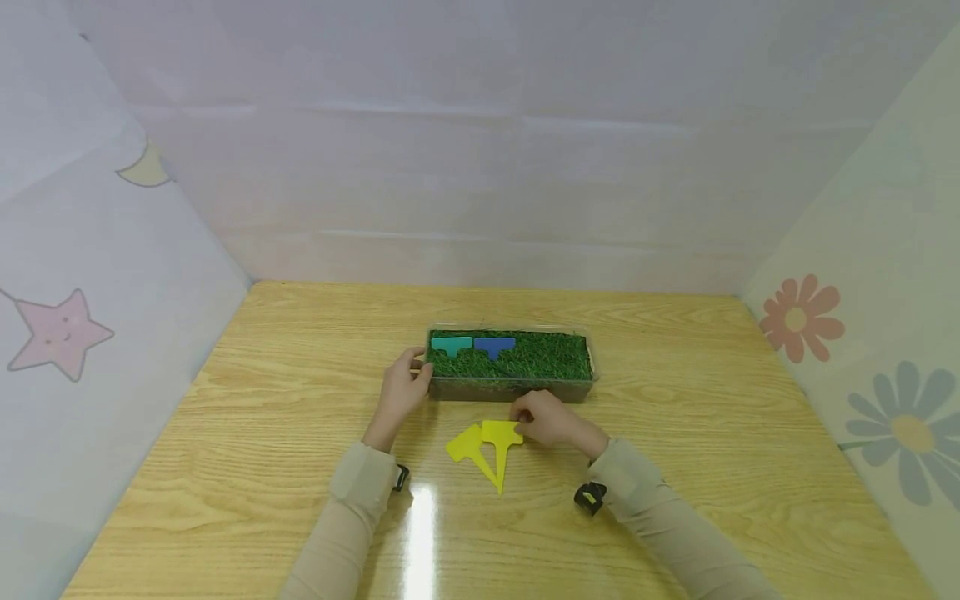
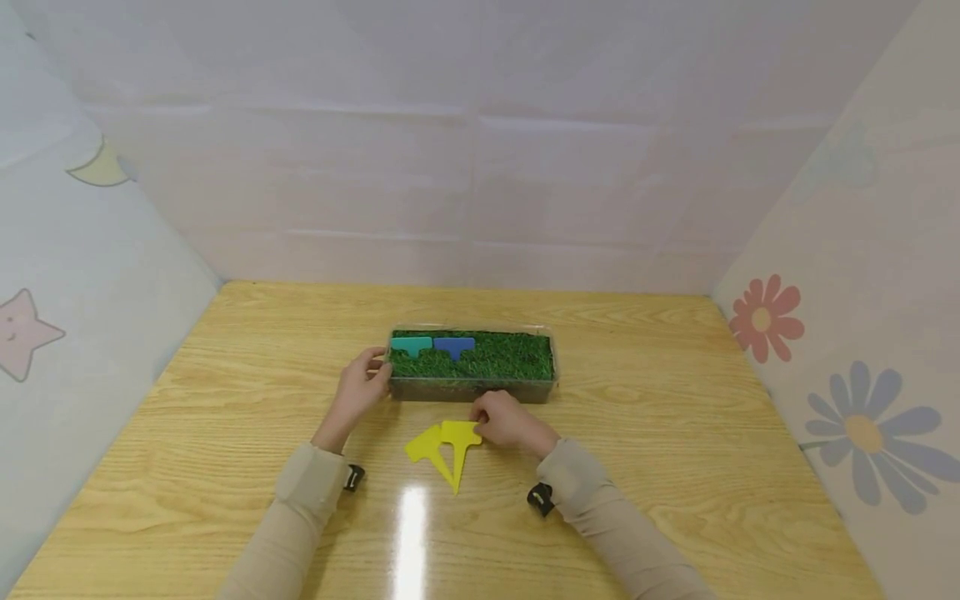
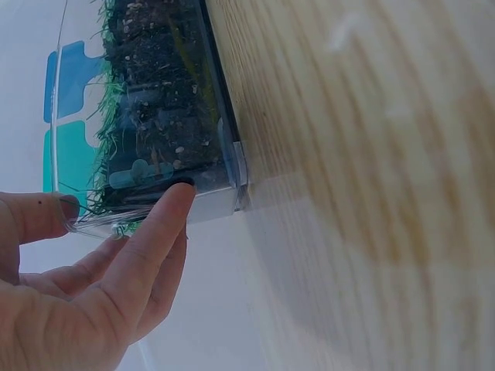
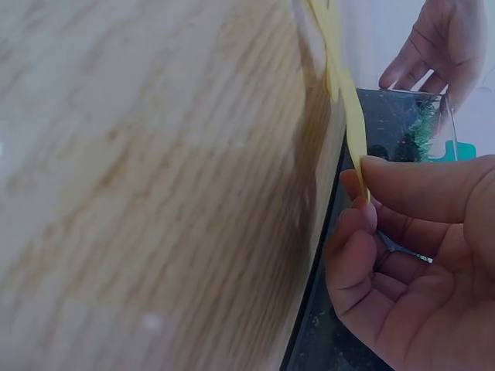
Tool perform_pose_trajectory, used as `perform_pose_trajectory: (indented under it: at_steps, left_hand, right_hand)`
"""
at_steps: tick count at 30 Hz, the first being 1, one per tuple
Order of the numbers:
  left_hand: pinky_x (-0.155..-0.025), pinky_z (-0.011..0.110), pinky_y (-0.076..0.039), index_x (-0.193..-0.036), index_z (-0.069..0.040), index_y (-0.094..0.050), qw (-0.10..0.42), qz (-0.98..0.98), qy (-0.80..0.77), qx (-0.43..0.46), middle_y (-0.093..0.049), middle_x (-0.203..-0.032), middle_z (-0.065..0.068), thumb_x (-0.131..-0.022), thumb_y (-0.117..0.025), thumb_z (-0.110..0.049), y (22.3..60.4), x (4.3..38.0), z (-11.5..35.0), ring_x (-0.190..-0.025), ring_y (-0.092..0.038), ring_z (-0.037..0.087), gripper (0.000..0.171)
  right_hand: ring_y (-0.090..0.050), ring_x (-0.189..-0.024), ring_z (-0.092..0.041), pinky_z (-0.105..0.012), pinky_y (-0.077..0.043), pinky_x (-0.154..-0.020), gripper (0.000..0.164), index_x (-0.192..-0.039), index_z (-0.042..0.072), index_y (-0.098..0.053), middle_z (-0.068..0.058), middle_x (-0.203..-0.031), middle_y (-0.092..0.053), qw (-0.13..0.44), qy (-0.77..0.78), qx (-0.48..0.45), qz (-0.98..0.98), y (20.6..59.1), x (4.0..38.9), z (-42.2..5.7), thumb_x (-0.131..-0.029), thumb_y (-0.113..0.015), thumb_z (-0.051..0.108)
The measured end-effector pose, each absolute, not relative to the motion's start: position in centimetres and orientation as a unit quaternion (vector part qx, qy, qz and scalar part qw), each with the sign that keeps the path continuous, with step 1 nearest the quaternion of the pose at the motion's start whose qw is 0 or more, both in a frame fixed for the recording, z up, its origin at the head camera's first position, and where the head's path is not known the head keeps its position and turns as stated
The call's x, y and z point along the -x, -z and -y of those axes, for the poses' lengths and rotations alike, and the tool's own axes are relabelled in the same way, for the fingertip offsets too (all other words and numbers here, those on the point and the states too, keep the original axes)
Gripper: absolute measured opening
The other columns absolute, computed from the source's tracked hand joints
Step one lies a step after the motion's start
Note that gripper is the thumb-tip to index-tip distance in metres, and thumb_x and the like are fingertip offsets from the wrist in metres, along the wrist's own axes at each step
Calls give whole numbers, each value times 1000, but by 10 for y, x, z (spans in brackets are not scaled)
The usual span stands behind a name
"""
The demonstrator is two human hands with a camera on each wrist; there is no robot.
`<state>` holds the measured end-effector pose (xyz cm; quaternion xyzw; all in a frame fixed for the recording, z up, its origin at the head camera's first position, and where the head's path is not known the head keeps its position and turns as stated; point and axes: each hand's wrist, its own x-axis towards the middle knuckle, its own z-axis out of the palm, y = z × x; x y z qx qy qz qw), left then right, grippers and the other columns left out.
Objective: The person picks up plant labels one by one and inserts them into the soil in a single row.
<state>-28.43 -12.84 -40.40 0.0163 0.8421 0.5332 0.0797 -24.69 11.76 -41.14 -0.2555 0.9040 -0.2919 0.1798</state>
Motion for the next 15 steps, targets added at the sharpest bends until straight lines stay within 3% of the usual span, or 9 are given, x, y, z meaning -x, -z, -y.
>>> perform_pose_trajectory:
  at_steps: [10,15]
  left_hand:
    - [-63,35,-53,-130,2,-44,62,-851,-521,-22,-55,-110,24,-95,-47,-12,403,282,127,-88,-59,32,38]
    - [-64,35,-53,-131,1,-44,63,-850,-524,-17,-55,-110,23,-95,-47,-12,403,283,127,-88,-59,32,38]
  right_hand:
    - [-47,-60,-7,-23,-43,-58,13,-91,1,-68,-6,-82,-64,170,310,247,-902,402,248,-120,-85,-56,-1]
    - [-48,-60,-6,-21,-42,-55,13,-90,0,-68,-4,-78,-63,155,313,253,-902,398,248,-122,-85,-56,0]
